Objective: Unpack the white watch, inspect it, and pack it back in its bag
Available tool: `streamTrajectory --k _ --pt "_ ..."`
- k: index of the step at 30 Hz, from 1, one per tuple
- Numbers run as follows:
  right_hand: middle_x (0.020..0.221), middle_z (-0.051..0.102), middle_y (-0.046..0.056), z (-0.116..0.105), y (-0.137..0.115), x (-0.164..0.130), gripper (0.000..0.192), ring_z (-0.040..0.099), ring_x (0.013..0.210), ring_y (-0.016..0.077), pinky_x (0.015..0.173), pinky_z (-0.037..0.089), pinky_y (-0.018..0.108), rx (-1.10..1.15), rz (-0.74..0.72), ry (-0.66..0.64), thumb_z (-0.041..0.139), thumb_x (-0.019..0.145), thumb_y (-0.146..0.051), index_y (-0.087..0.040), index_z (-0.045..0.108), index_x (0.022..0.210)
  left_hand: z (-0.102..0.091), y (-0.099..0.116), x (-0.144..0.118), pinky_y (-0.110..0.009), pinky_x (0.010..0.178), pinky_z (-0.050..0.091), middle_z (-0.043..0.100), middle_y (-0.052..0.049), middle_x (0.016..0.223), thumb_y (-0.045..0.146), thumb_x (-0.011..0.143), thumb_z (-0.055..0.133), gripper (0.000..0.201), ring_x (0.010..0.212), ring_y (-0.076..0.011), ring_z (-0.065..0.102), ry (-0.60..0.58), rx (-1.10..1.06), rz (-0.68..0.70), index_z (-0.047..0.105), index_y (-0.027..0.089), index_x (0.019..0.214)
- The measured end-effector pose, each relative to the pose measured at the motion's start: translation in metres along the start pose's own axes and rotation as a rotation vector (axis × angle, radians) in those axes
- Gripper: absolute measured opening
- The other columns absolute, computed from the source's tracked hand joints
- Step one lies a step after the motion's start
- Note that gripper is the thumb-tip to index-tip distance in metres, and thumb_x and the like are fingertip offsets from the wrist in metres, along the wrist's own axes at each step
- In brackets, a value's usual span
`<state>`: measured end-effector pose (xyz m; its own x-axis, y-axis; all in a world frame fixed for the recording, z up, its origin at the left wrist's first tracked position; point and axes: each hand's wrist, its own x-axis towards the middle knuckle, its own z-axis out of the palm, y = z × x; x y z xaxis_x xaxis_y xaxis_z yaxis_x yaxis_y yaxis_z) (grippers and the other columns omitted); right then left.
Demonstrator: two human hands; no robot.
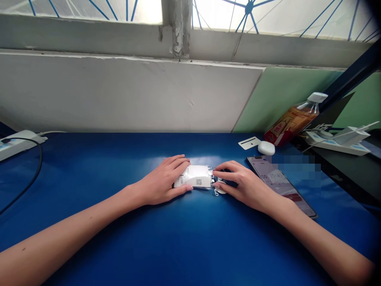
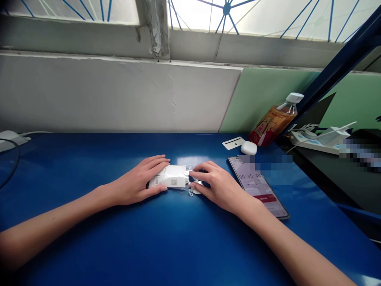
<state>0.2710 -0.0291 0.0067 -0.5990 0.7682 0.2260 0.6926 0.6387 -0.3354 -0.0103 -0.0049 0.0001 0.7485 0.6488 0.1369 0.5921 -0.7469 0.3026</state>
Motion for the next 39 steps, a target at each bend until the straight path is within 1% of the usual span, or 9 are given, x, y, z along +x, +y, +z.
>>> streamTrajectory --k 4,7,11,13,17,21,27,34,39 --pt "0.116 0.062 0.010 0.002 0.000 0.000 0.026 0.056 0.106 0.0249 0.090 0.050 0.041 -0.002 -0.015 0.018 0.053 0.093 -0.033 -0.022 0.067 0.112 0.000 -0.001 0.000 -0.046 0.110 0.035 0.045 -0.014 0.144 0.052 0.094 0.047 0.061 0.137 -0.0308 0.034 0.009 -0.012 0.007 0.038 0.015 0.142" --pt "0.119 0.061 0.011 0.006 0.000 -0.001 0.026 0.054 0.112 0.0262 0.094 0.049 0.044 -0.003 -0.014 0.062 0.055 0.092 -0.034 -0.022 0.068 0.112 0.000 0.000 0.000 -0.046 0.108 0.037 0.048 -0.015 0.140 0.050 0.094 0.049 0.058 0.133 -0.0307 0.039 0.035 -0.025 0.022 0.041 0.015 0.139" --pt "0.137 0.052 0.012 0.015 0.001 0.000 0.026 0.040 0.132 0.0316 0.102 0.044 0.050 0.014 0.005 0.130 0.061 0.089 -0.036 -0.022 0.070 0.109 0.001 0.000 0.001 -0.045 0.107 0.038 0.051 -0.014 0.137 0.046 0.092 0.055 0.055 0.131 -0.0310 0.041 0.064 -0.049 0.050 0.044 0.016 0.137" --pt "0.141 0.049 0.012 0.017 0.001 0.001 0.024 0.036 0.135 0.0318 0.103 0.044 0.050 0.045 0.001 0.134 0.062 0.088 -0.034 -0.021 0.069 0.108 0.001 0.001 0.002 -0.044 0.105 0.039 0.053 -0.014 0.135 0.044 0.090 0.057 0.055 0.130 -0.0311 0.043 0.079 -0.063 0.060 0.045 0.017 0.136" --pt "0.141 0.049 0.013 0.018 -0.003 0.002 0.018 0.037 0.136 0.0298 0.104 0.043 0.049 0.078 -0.040 0.138 0.062 0.089 -0.028 -0.019 0.068 0.103 0.000 0.002 0.002 -0.044 0.103 0.042 0.056 -0.013 0.131 0.042 0.088 0.061 0.053 0.127 -0.0308 0.046 0.106 -0.086 0.069 0.048 0.018 0.134" --pt "0.139 0.052 0.013 0.016 -0.007 0.002 0.015 0.038 0.134 0.0292 0.106 0.042 0.049 0.043 -0.059 0.143 0.059 0.090 -0.026 -0.017 0.068 0.098 0.000 0.003 0.002 -0.043 0.104 0.042 0.058 -0.013 0.128 0.040 0.086 0.062 0.051 0.125 -0.0306 0.048 0.128 -0.085 0.080 0.051 0.016 0.130" --pt "0.137 0.054 0.013 0.012 -0.005 0.001 0.019 0.039 0.134 0.0296 0.106 0.042 0.048 -0.036 -0.089 0.141 0.058 0.091 -0.029 -0.016 0.068 0.101 0.001 0.003 0.001 -0.043 0.103 0.043 0.058 -0.015 0.127 0.040 0.085 0.062 0.052 0.123 -0.0304 0.049 0.137 -0.052 0.067 0.051 0.013 0.128" --pt "0.131 0.059 0.011 0.006 -0.001 0.000 0.020 0.039 0.135 0.0289 0.107 0.041 0.048 -0.071 -0.108 0.135 0.057 0.092 -0.028 -0.017 0.067 0.105 0.001 0.003 0.002 -0.043 0.102 0.043 0.059 -0.015 0.126 0.041 0.084 0.061 0.051 0.122 -0.0307 0.051 0.145 -0.039 0.046 0.052 0.014 0.126" --pt "0.131 0.059 0.010 0.001 -0.001 -0.002 0.021 0.037 0.136 0.0281 0.107 0.043 0.047 -0.069 -0.103 0.087 0.055 0.093 -0.027 -0.018 0.066 0.108 0.001 0.004 0.002 -0.043 0.100 0.044 0.058 -0.015 0.126 0.040 0.085 0.060 0.050 0.121 -0.0303 0.051 0.145 -0.031 0.039 0.051 0.014 0.126"
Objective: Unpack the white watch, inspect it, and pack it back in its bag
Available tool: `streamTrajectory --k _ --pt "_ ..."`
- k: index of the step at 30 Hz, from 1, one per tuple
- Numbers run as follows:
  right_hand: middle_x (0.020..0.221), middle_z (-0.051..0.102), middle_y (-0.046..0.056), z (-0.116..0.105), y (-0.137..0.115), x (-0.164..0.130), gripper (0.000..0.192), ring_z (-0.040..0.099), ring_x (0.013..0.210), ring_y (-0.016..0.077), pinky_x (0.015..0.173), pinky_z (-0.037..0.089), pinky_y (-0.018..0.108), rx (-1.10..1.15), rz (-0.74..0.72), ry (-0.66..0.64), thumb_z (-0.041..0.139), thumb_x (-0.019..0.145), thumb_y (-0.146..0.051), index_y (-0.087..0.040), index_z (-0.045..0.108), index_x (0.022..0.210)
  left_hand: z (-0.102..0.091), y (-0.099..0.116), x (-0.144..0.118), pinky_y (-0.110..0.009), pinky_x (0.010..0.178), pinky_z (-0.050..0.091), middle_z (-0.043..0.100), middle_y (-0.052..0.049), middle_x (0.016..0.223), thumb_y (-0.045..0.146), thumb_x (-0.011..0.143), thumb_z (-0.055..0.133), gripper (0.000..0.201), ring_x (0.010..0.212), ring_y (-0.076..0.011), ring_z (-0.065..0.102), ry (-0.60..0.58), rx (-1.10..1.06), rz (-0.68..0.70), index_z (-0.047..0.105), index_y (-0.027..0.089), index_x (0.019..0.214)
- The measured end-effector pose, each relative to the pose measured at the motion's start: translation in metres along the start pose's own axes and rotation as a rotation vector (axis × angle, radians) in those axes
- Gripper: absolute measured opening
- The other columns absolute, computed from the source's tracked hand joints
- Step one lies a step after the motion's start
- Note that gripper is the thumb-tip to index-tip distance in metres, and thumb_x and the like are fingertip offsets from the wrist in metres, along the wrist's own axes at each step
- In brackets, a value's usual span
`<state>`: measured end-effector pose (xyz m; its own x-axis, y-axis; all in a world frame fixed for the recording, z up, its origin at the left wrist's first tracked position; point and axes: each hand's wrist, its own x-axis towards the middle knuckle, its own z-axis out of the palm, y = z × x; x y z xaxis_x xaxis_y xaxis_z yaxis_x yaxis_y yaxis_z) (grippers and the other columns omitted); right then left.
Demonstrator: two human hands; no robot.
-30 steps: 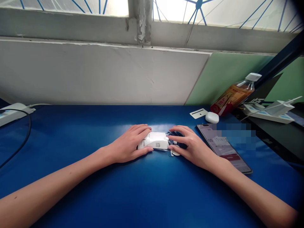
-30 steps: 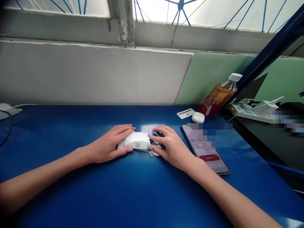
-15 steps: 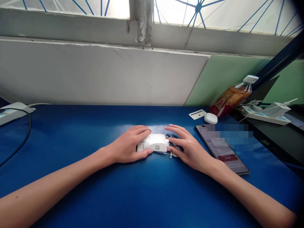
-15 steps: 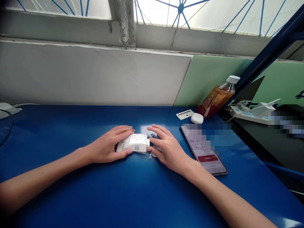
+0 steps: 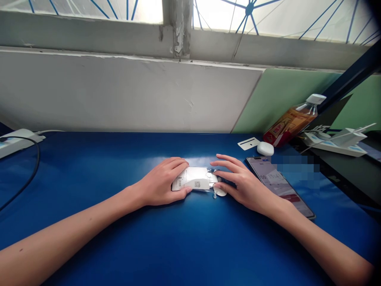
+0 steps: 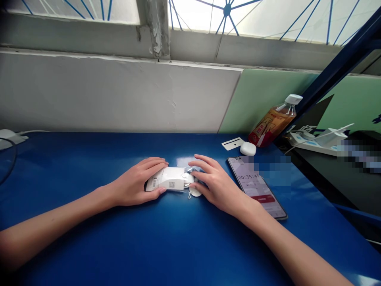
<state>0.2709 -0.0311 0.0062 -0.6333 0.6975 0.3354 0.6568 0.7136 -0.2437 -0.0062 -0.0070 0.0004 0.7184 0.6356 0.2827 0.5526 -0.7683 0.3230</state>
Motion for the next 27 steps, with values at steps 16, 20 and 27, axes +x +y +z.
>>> streamTrajectory --k 16,20,27 --pt "0.126 0.060 0.013 0.002 -0.002 0.001 0.030 0.050 0.125 0.0306 0.100 0.049 0.049 0.048 0.095 -0.006 0.062 0.088 -0.036 -0.020 0.065 0.113 -0.001 0.001 0.000 -0.045 0.100 0.045 0.058 -0.015 0.126 0.040 0.083 0.061 0.051 0.120 -0.0315 0.051 0.002 -0.013 -0.004 0.052 0.014 0.126" --pt "0.124 0.062 0.012 0.008 -0.002 0.002 0.030 0.053 0.121 0.0286 0.100 0.049 0.047 0.059 0.083 0.027 0.062 0.088 -0.035 -0.019 0.065 0.113 -0.001 0.001 0.000 -0.045 0.100 0.045 0.059 -0.015 0.125 0.039 0.083 0.062 0.051 0.120 -0.0312 0.051 0.010 -0.011 0.004 0.051 0.015 0.126" --pt "0.116 0.067 0.013 0.005 -0.010 0.005 0.028 0.054 0.119 0.0311 0.098 0.049 0.050 -0.117 0.007 -0.006 0.055 0.092 -0.029 -0.015 0.061 0.115 0.001 0.000 -0.001 -0.045 0.100 0.045 0.058 -0.015 0.127 0.040 0.083 0.061 0.051 0.119 -0.0313 0.052 0.022 0.003 0.011 0.052 0.015 0.125"
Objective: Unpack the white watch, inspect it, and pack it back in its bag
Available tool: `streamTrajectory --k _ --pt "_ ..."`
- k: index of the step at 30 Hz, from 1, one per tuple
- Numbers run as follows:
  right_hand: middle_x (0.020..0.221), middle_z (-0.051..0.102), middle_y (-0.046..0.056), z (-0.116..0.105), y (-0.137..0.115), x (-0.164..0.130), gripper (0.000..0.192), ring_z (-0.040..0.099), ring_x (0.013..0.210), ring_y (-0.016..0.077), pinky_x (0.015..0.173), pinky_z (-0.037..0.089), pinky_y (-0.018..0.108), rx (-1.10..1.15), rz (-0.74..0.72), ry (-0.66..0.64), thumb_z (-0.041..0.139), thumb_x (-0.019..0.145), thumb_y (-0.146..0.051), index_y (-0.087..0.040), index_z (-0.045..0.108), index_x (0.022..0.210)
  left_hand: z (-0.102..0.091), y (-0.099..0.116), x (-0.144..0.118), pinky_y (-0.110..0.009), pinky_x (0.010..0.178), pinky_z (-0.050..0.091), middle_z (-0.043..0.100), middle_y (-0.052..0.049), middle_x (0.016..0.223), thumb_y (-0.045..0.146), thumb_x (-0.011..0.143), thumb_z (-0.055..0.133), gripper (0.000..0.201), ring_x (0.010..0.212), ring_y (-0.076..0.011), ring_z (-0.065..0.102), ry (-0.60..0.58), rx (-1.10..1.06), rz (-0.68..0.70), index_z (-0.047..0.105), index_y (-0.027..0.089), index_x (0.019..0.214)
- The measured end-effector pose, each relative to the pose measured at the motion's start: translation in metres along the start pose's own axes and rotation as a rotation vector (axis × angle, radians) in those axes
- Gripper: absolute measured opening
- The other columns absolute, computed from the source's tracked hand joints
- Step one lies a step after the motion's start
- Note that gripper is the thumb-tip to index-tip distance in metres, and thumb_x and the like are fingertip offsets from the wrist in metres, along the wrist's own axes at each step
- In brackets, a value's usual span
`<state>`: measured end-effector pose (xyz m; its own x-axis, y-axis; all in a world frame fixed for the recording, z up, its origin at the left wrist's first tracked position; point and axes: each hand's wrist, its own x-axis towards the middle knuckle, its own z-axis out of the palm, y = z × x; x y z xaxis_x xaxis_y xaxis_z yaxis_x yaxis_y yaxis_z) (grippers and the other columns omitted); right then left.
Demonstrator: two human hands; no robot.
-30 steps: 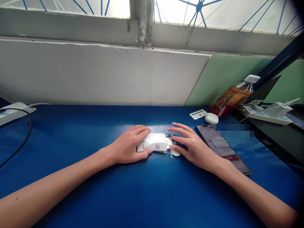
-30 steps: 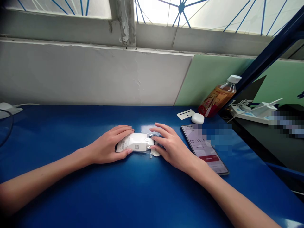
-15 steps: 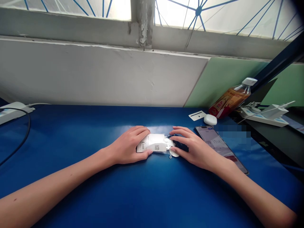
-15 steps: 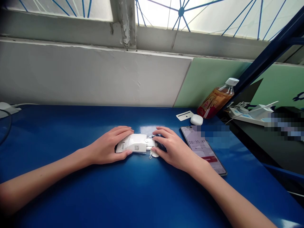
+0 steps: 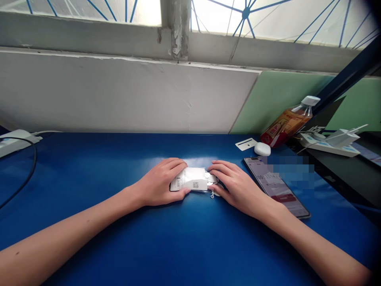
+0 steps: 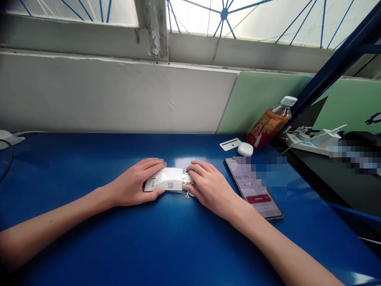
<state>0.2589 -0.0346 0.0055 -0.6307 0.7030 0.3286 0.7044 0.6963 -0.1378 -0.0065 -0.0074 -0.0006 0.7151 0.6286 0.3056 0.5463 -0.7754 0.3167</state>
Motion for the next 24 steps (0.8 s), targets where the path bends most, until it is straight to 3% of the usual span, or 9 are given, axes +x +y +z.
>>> streamTrajectory --k 15,24 --pt "0.116 0.066 0.012 -0.005 -0.001 0.000 0.028 0.051 0.123 0.0321 0.099 0.047 0.049 -0.149 -0.002 -0.026 0.050 0.093 -0.030 -0.014 0.062 0.114 0.000 0.001 0.000 -0.045 0.099 0.046 0.058 -0.016 0.127 0.041 0.083 0.061 0.050 0.117 -0.0315 0.054 0.009 0.008 -0.013 0.053 0.014 0.125" --pt "0.112 0.067 0.013 -0.014 0.004 -0.004 0.025 0.055 0.119 0.0321 0.095 0.051 0.050 -0.041 0.075 -0.045 0.055 0.090 -0.033 -0.018 0.063 0.109 -0.002 0.001 0.001 -0.045 0.098 0.047 0.059 -0.014 0.125 0.042 0.083 0.060 0.049 0.117 -0.0315 0.054 0.009 -0.014 -0.013 0.054 0.017 0.125"
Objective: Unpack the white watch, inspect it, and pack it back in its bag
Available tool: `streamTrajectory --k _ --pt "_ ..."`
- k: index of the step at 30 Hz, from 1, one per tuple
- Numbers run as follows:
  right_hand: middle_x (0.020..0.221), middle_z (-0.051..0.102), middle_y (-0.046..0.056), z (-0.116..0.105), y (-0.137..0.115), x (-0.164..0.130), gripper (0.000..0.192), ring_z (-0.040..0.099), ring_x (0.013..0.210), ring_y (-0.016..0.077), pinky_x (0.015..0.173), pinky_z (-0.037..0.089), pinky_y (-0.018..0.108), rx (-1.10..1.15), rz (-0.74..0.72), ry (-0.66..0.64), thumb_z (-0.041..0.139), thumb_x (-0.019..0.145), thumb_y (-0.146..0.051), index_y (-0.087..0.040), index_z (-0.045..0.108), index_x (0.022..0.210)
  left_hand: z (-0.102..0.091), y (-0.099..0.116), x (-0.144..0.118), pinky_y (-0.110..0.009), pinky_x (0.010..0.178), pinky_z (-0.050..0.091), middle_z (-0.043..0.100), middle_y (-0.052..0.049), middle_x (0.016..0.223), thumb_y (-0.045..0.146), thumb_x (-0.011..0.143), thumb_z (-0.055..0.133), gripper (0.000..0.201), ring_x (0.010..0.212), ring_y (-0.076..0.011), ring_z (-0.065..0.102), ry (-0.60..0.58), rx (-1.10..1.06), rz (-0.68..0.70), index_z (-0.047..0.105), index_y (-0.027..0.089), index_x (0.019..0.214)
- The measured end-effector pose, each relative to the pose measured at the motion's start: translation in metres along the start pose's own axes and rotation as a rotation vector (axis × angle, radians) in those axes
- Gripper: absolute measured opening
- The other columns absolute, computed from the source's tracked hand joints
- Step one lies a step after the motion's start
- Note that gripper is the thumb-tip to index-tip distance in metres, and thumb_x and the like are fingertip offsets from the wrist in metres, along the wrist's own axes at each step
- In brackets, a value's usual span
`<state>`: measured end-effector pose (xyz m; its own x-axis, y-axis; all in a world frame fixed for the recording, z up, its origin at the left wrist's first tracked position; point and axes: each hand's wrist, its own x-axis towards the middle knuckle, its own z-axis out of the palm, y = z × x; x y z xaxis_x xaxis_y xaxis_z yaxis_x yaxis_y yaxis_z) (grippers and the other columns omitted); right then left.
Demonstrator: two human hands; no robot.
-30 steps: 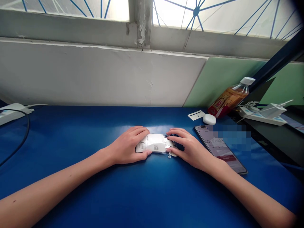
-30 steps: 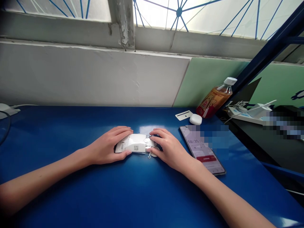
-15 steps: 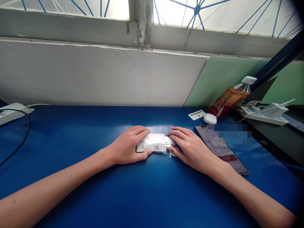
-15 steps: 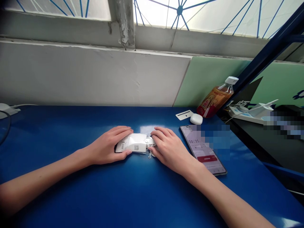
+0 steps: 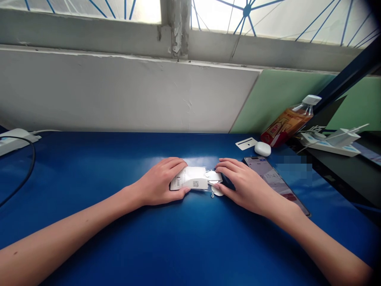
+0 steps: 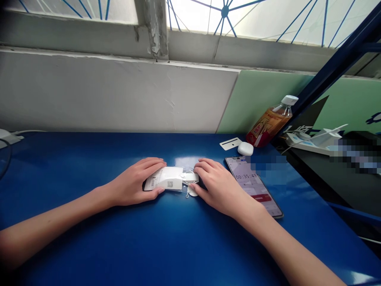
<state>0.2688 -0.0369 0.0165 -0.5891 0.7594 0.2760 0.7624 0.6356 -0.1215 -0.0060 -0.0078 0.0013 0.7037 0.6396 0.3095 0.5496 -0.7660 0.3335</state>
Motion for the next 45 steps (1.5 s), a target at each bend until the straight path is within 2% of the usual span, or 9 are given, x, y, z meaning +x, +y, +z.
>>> streamTrajectory --k 4,10,21,26,32,37,41,45 --pt "0.122 0.061 0.015 0.005 -0.001 0.000 0.030 0.054 0.118 0.0310 0.095 0.050 0.049 0.041 0.007 0.010 0.053 0.092 -0.034 -0.018 0.060 0.116 0.000 -0.001 -0.001 -0.045 0.100 0.045 0.059 -0.014 0.126 0.043 0.085 0.059 0.049 0.119 -0.0312 0.052 -0.025 0.010 0.002 0.052 0.017 0.126" --pt "0.127 0.056 0.013 0.011 0.001 0.000 0.033 0.053 0.118 0.0286 0.096 0.050 0.045 0.142 0.015 -0.033 0.050 0.094 -0.035 -0.022 0.056 0.124 0.001 -0.001 -0.001 -0.045 0.101 0.044 0.058 -0.015 0.127 0.043 0.084 0.061 0.052 0.121 -0.0318 0.051 -0.034 0.014 0.001 0.052 0.014 0.127" --pt "0.122 0.060 0.013 -0.002 0.002 0.002 0.025 0.055 0.112 0.0283 0.093 0.050 0.045 0.071 0.010 -0.065 0.054 0.090 -0.034 -0.018 0.060 0.109 0.001 -0.001 -0.001 -0.045 0.101 0.044 0.059 -0.015 0.126 0.044 0.085 0.059 0.051 0.119 -0.0313 0.052 -0.025 0.023 -0.003 0.053 0.013 0.125" --pt "0.116 0.063 0.012 -0.003 0.005 0.001 0.023 0.058 0.108 0.0270 0.090 0.051 0.042 0.124 0.057 -0.065 0.058 0.086 -0.034 -0.018 0.062 0.104 0.001 -0.001 0.000 -0.044 0.100 0.045 0.059 -0.015 0.125 0.043 0.084 0.061 0.052 0.119 -0.0313 0.053 -0.023 0.020 -0.009 0.054 0.013 0.125" --pt "0.129 0.056 0.012 0.007 0.003 0.001 0.032 0.053 0.118 0.0263 0.097 0.048 0.041 0.213 0.044 -0.098 0.052 0.092 -0.036 -0.020 0.056 0.120 0.002 -0.001 0.000 -0.044 0.101 0.044 0.059 -0.015 0.126 0.045 0.084 0.061 0.053 0.120 -0.0312 0.052 -0.020 0.011 -0.003 0.054 0.013 0.125" --pt "0.135 0.051 0.012 0.007 0.003 0.000 0.025 0.052 0.121 0.0272 0.096 0.048 0.043 0.272 0.078 -0.119 0.052 0.093 -0.035 -0.022 0.057 0.113 0.002 -0.002 -0.001 -0.043 0.101 0.043 0.058 -0.015 0.127 0.046 0.082 0.063 0.057 0.120 -0.0304 0.051 -0.040 0.022 -0.012 0.052 0.013 0.127" --pt "0.130 0.055 0.010 -0.002 0.006 0.001 0.021 0.057 0.113 0.0255 0.090 0.050 0.039 0.321 0.107 -0.108 0.060 0.087 -0.035 -0.023 0.059 0.103 0.001 -0.001 -0.001 -0.043 0.101 0.042 0.057 -0.014 0.129 0.048 0.082 0.062 0.056 0.121 -0.0300 0.050 -0.058 0.029 -0.012 0.052 0.015 0.126" --pt "0.107 0.067 0.007 -0.011 0.011 0.001 0.020 0.064 0.092 0.0228 0.078 0.052 0.036 0.264 0.116 -0.100 0.062 0.085 -0.031 -0.022 0.059 0.102 0.000 -0.001 0.000 -0.042 0.101 0.042 0.056 -0.013 0.129 0.047 0.082 0.063 0.055 0.121 -0.0296 0.050 -0.069 0.023 -0.025 0.054 0.015 0.125"
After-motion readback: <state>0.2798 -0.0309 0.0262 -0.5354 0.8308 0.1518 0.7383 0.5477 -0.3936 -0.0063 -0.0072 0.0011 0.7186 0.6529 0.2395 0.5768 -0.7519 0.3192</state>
